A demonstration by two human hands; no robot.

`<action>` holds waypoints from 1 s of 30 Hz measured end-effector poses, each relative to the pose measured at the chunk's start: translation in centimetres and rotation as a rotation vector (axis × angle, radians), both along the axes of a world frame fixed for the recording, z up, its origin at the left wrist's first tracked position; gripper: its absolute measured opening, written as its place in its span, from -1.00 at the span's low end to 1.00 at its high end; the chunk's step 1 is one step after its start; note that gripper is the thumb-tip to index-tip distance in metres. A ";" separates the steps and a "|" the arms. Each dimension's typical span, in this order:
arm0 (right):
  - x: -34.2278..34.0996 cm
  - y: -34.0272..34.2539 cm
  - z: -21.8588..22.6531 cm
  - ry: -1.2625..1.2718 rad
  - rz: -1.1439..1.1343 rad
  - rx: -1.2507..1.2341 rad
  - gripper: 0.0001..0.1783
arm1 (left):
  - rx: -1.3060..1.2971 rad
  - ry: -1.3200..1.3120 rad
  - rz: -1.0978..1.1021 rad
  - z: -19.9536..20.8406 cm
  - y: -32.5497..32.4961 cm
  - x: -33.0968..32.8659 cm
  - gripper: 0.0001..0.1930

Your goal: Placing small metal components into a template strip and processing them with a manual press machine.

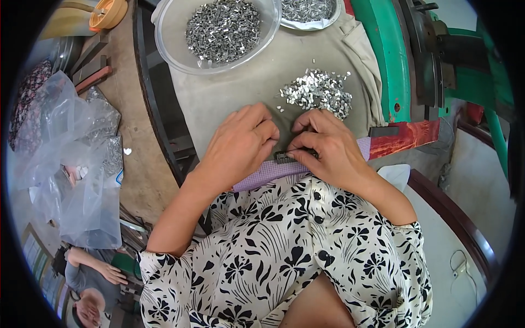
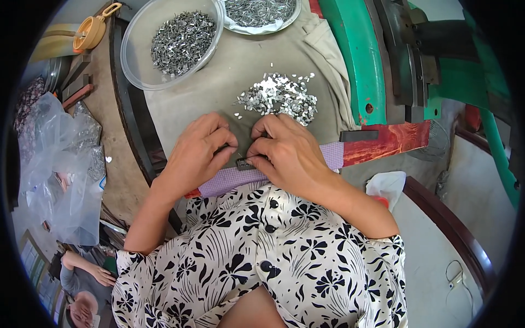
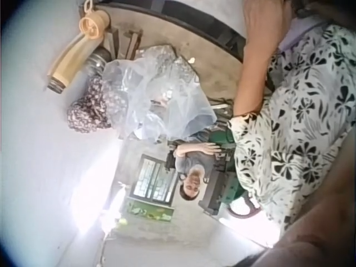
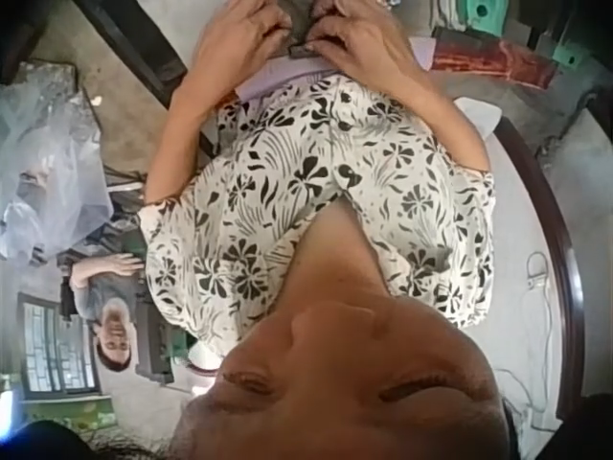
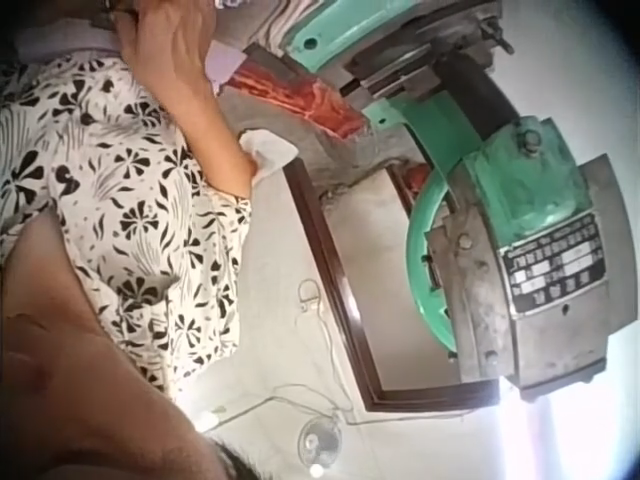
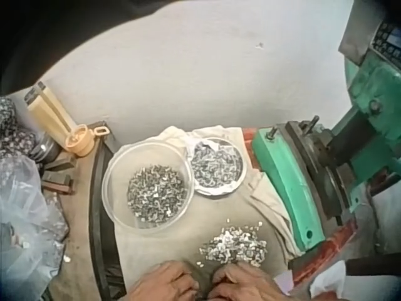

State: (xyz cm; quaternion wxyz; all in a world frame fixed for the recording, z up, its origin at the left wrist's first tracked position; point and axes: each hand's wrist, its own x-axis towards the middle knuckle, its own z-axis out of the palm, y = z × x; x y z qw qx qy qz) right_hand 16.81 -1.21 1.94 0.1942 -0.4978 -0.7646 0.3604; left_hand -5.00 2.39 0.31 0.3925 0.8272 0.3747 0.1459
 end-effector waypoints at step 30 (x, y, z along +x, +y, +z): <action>-0.2 4.8 -1.5 0.016 0.477 0.132 -0.90 | -0.093 0.048 0.152 1.5 -3.5 -1.3 -0.68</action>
